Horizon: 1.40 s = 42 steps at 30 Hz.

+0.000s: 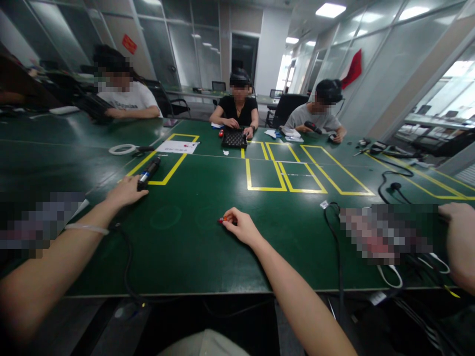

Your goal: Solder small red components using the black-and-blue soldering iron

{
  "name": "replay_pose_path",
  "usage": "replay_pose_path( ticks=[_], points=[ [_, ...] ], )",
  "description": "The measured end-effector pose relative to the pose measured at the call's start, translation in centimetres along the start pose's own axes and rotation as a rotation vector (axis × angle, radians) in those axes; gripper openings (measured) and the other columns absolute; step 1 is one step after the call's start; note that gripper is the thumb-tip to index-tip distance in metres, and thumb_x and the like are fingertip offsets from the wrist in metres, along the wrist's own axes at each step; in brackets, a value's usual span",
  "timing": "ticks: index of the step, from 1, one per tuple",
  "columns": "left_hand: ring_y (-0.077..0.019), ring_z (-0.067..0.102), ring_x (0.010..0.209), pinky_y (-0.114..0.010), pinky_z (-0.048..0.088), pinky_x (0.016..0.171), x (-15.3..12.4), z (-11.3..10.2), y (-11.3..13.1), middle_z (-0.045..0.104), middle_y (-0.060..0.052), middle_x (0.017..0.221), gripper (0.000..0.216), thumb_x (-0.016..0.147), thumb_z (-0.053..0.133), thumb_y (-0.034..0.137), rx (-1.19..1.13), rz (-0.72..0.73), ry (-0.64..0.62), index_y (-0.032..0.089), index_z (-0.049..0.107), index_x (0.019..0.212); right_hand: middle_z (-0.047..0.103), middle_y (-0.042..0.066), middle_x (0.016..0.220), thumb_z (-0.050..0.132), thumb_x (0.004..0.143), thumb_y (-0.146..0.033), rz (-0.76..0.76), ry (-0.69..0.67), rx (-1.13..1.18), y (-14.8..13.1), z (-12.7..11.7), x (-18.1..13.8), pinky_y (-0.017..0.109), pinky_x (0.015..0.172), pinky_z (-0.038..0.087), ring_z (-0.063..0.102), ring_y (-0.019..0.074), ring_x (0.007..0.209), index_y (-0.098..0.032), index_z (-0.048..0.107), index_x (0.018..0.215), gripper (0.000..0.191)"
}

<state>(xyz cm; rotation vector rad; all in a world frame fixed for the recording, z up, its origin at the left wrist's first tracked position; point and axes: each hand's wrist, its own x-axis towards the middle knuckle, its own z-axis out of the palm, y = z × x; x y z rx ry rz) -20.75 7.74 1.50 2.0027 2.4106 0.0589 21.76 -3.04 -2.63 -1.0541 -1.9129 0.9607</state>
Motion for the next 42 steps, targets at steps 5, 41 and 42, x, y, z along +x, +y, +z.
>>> replay_pose_path(
  ticks=[5,41,42],
  points=[
    [-0.0292,0.049,0.110,-0.039,0.043,0.089,-0.1,0.1,-0.2,0.044,-0.018,0.132,0.062,0.084,0.057,0.043,0.004,0.053,0.010,0.011,0.041,0.134,0.065,0.001,0.084,0.060,0.084,-0.026,-0.010,-0.013,-0.006,0.1,0.1,0.0,0.025,0.069,0.043,0.057,0.0128,0.072,-0.018,0.059,0.095,0.015],
    [-0.0282,0.051,0.115,-0.034,0.051,0.081,-17.8,2.2,20.7,0.044,-0.011,0.129,0.073,0.080,0.058,0.040,-0.417,0.527,0.027,0.029,0.031,0.146,0.058,0.001,0.081,0.063,0.079,-0.018,-0.126,0.031,-0.158,-0.3,0.0,-0.3,0.026,0.066,0.043,0.054,0.0139,0.071,-0.019,0.059,0.089,0.011],
    [-0.0282,0.051,0.115,-0.034,0.051,0.080,-17.8,2.2,20.7,0.044,-0.010,0.130,0.073,0.080,0.058,0.041,-0.407,0.527,0.029,0.030,0.031,0.146,0.057,0.001,0.082,0.063,0.078,-0.018,-0.139,0.038,-0.177,-0.3,0.0,-0.3,0.026,0.067,0.043,0.054,0.0143,0.072,-0.019,0.059,0.088,0.011]
  ],
)
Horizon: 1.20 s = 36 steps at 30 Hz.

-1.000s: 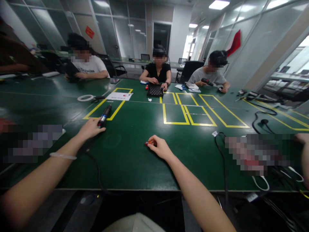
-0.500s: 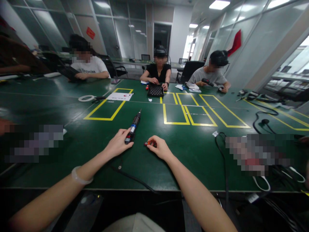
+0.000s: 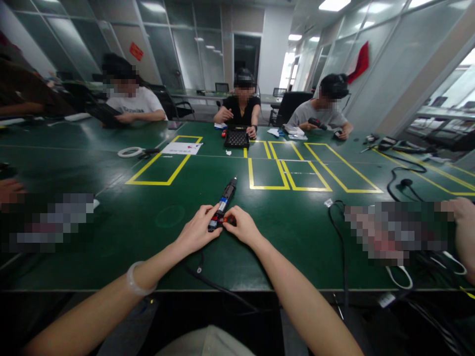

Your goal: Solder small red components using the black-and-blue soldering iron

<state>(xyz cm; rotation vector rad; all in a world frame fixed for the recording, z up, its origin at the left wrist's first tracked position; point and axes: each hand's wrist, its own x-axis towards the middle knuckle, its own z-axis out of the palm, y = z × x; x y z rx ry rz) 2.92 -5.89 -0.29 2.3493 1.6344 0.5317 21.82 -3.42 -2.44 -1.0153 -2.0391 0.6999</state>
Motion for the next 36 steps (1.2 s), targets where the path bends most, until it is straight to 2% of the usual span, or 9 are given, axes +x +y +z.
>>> replay_pose_path(
  ticks=[6,13,19,25,36],
  points=[
    [-0.0285,0.050,0.114,-0.035,0.050,0.079,0.0,-0.1,0.3,0.045,-0.011,0.129,0.069,0.083,0.056,0.046,0.071,0.003,0.005,0.030,0.032,0.146,0.058,0.002,0.086,0.061,0.078,-0.012,-0.030,-0.029,0.019,0.0,0.1,-0.1,0.026,0.068,0.044,0.054,0.0149,0.074,-0.020,0.057,0.095,0.019],
    [-0.0282,0.052,0.107,-0.035,0.048,0.078,-0.1,-0.3,0.7,0.047,-0.011,0.125,0.064,0.085,0.052,0.051,0.125,0.034,0.027,0.029,0.036,0.143,0.057,0.003,0.084,0.063,0.083,-0.019,-0.081,-0.017,-0.064,0.2,-0.5,-0.1,0.026,0.068,0.044,0.055,0.0154,0.075,-0.019,0.064,0.085,0.002],
    [-0.0258,0.054,0.102,-0.032,0.047,0.076,0.1,-0.2,1.3,0.048,-0.011,0.120,0.060,0.087,0.049,0.053,0.233,0.020,0.040,0.027,0.038,0.141,0.066,0.005,0.084,0.059,0.087,-0.018,-0.081,-0.016,-0.056,-0.1,-0.9,-0.2,0.025,0.068,0.045,0.059,0.0140,0.071,-0.017,0.070,0.089,0.011],
    [-0.0245,0.054,0.096,-0.031,0.046,0.071,0.6,0.0,1.6,0.049,-0.010,0.111,0.059,0.088,0.048,0.052,0.323,-0.011,0.065,0.025,0.038,0.139,0.069,0.007,0.087,0.054,0.089,-0.015,-0.127,-0.010,-0.068,-0.7,-1.1,-0.3,0.025,0.070,0.046,0.062,0.0153,0.077,-0.015,0.072,0.092,0.018],
    [-0.0255,0.051,0.096,-0.034,0.042,0.080,0.7,-0.1,1.3,0.051,-0.011,0.109,0.062,0.086,0.051,0.047,0.362,0.000,0.080,0.023,0.037,0.142,0.067,0.006,0.092,0.054,0.087,-0.014,-0.102,-0.019,-0.055,-0.9,-0.8,-0.4,0.026,0.070,0.047,0.060,0.0158,0.082,-0.018,0.070,0.098,0.019]
  ],
)
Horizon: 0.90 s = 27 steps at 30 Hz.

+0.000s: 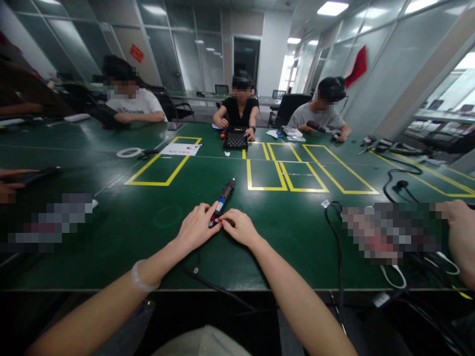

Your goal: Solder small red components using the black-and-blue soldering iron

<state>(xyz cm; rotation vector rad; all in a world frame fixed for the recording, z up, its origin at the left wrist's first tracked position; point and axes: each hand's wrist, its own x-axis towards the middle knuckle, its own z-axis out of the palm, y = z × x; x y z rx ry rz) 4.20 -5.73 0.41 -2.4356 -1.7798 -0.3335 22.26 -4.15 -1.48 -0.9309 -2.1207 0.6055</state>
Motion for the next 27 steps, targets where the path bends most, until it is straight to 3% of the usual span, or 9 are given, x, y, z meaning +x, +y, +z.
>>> replay_pose_path(
  ticks=[9,27],
  points=[
    [-0.0259,0.050,0.097,-0.036,0.040,0.083,0.0,-0.1,-0.2,0.052,-0.011,0.108,0.061,0.086,0.052,0.050,-0.014,0.013,0.013,0.022,0.042,0.139,0.064,0.004,0.087,0.055,0.087,-0.014,0.049,0.043,-0.001,0.5,0.0,0.0,0.025,0.067,0.045,0.056,0.0132,0.072,-0.018,0.067,0.099,0.018],
    [-0.0263,0.050,0.098,-0.036,0.039,0.081,0.2,0.1,-1.1,0.052,-0.011,0.109,0.066,0.087,0.052,0.051,0.030,0.039,0.008,0.024,0.036,0.145,0.063,0.002,0.083,0.053,0.088,-0.015,0.055,0.054,-0.020,1.2,0.1,0.0,0.024,0.066,0.041,0.054,0.0124,0.070,-0.018,0.066,0.090,0.014]
  ],
)
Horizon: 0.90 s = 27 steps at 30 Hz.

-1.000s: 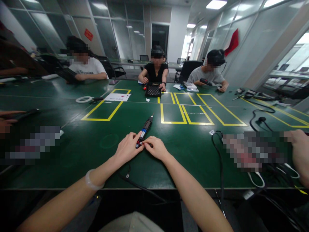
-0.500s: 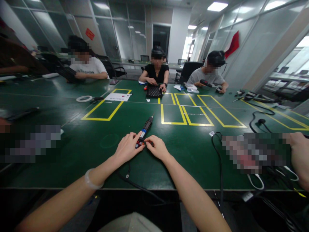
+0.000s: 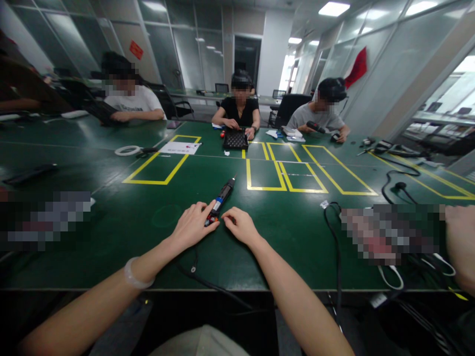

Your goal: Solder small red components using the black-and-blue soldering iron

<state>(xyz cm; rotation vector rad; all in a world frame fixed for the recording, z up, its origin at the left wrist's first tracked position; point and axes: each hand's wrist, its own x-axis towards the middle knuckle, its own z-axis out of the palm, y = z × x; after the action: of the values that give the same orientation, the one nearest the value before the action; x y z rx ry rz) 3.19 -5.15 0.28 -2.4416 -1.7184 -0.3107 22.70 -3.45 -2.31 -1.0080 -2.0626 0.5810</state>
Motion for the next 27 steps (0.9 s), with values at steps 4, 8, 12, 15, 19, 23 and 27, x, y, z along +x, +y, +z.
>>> replay_pose_path(
  ticks=[4,8,12,15,19,23,27],
  points=[
    [-0.0261,0.050,0.098,-0.036,0.039,0.081,0.0,0.1,-0.1,0.052,-0.011,0.109,0.066,0.087,0.051,0.052,-0.004,0.003,-0.005,0.024,0.035,0.145,0.063,0.002,0.084,0.053,0.088,-0.015,0.005,-0.006,0.000,0.0,0.0,0.0,0.024,0.066,0.041,0.054,0.0122,0.070,-0.018,0.066,0.091,0.014],
    [-0.0261,0.050,0.098,-0.036,0.040,0.083,0.0,0.0,-0.7,0.052,-0.011,0.110,0.067,0.087,0.050,0.053,0.007,0.001,-0.009,0.025,0.034,0.146,0.063,0.002,0.083,0.053,0.089,-0.016,0.004,-0.008,-0.010,0.1,-0.1,0.0,0.024,0.066,0.042,0.054,0.0124,0.069,-0.018,0.067,0.091,0.014],
    [-0.0272,0.051,0.100,-0.036,0.041,0.084,0.0,-0.3,-2.7,0.052,-0.012,0.114,0.067,0.088,0.048,0.054,0.035,-0.052,-0.039,0.024,0.035,0.146,0.063,0.002,0.084,0.052,0.089,-0.017,0.010,-0.013,-0.012,0.1,-0.1,0.0,0.025,0.066,0.042,0.054,0.0123,0.069,-0.019,0.067,0.092,0.015],
    [-0.0290,0.052,0.101,-0.037,0.042,0.083,0.1,-0.5,-5.1,0.051,-0.015,0.118,0.067,0.088,0.044,0.056,0.059,-0.114,-0.073,0.023,0.035,0.146,0.063,0.002,0.083,0.053,0.089,-0.018,0.013,-0.014,-0.010,0.2,-0.1,-0.1,0.024,0.065,0.042,0.054,0.0119,0.068,-0.018,0.067,0.091,0.014],
    [-0.0315,0.051,0.104,-0.039,0.043,0.084,0.5,-0.9,-9.5,0.048,-0.017,0.123,0.069,0.089,0.039,0.059,0.109,-0.202,-0.116,0.022,0.032,0.147,0.063,0.002,0.083,0.053,0.089,-0.017,0.020,-0.022,-0.006,0.2,0.0,-0.1,0.024,0.064,0.041,0.053,0.0113,0.066,-0.018,0.067,0.091,0.014],
    [-0.0338,0.051,0.106,-0.041,0.043,0.084,1.1,-1.1,-14.5,0.047,-0.018,0.124,0.070,0.089,0.035,0.060,0.136,-0.295,-0.153,0.020,0.032,0.147,0.063,0.002,0.084,0.053,0.089,-0.017,0.025,-0.027,-0.009,0.2,0.1,-0.1,0.023,0.064,0.041,0.053,0.0111,0.066,-0.018,0.068,0.091,0.015],
    [-0.0341,0.051,0.106,-0.040,0.042,0.085,1.7,-1.1,-19.4,0.048,-0.019,0.127,0.070,0.090,0.037,0.060,0.156,-0.369,-0.155,0.017,0.035,0.145,0.063,0.002,0.084,0.053,0.089,-0.017,0.029,-0.030,-0.012,0.2,0.1,0.0,0.023,0.064,0.041,0.053,0.0110,0.066,-0.018,0.068,0.091,0.015]
  ],
)
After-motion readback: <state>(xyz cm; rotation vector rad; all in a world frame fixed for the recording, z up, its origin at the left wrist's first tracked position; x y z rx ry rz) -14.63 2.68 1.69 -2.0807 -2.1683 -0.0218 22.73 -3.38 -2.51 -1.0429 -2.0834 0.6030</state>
